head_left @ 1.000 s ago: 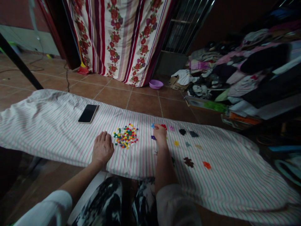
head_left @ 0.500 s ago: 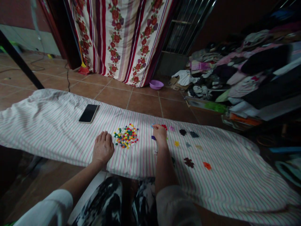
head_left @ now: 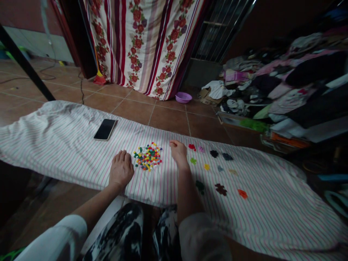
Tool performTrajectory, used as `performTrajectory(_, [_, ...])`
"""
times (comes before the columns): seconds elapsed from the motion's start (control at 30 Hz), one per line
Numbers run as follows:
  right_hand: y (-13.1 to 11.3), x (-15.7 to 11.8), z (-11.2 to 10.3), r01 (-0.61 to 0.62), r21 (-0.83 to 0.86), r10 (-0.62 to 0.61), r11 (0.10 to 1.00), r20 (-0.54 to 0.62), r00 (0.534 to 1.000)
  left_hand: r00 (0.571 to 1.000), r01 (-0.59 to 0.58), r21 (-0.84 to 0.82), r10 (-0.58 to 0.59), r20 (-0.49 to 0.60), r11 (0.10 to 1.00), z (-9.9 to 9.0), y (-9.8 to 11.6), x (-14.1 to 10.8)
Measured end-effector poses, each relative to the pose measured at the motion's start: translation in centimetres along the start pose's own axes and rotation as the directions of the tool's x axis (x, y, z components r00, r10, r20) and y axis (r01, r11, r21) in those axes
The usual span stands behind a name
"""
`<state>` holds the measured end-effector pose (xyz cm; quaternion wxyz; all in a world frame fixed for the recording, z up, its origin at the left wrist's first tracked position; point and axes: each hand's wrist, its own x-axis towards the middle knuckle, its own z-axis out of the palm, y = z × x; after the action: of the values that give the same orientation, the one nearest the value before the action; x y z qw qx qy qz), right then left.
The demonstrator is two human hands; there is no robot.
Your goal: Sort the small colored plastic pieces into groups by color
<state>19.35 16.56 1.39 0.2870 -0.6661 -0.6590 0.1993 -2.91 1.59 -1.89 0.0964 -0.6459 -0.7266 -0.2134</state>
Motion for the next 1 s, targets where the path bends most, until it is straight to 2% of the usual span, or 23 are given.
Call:
performTrajectory(0.1, [-2.2,-0.6,1.4,0.145,0.039,-0.148,0.989,0.085,0.985,1.0,0.001,0.004,-0.001,0.009,1.0,-0.1,0.0,0.0])
performTrajectory(0.2, [-3.6,-1.2,2.7,0.295,0.048,-0.298,0.954,0.161,0.941,1.0,0.002,0.006,-0.003,0.018,1.0,-0.1,0.1,0.0])
performTrajectory(0.3, [-4.1,-1.8,3.4,0.362,0.023,-0.358,0.932,0.213,0.909,1.0,0.005,0.022,-0.006,0.027,1.0,-0.1,0.0,0.0])
performTrajectory(0.67, [-4.8,-2.4,4.6,0.419,-0.126,-0.374,0.899,0.278,0.885,1.0,-0.002,0.029,0.001,0.028,1.0,0.0,-0.1,0.0])
performTrajectory(1.0, [-5.8,-2.8,4.9,0.329,-0.226,-0.285,0.917,0.207,0.936,1.0,-0.011,0.043,0.01,0.019,0.999,0.1,-0.1,0.0])
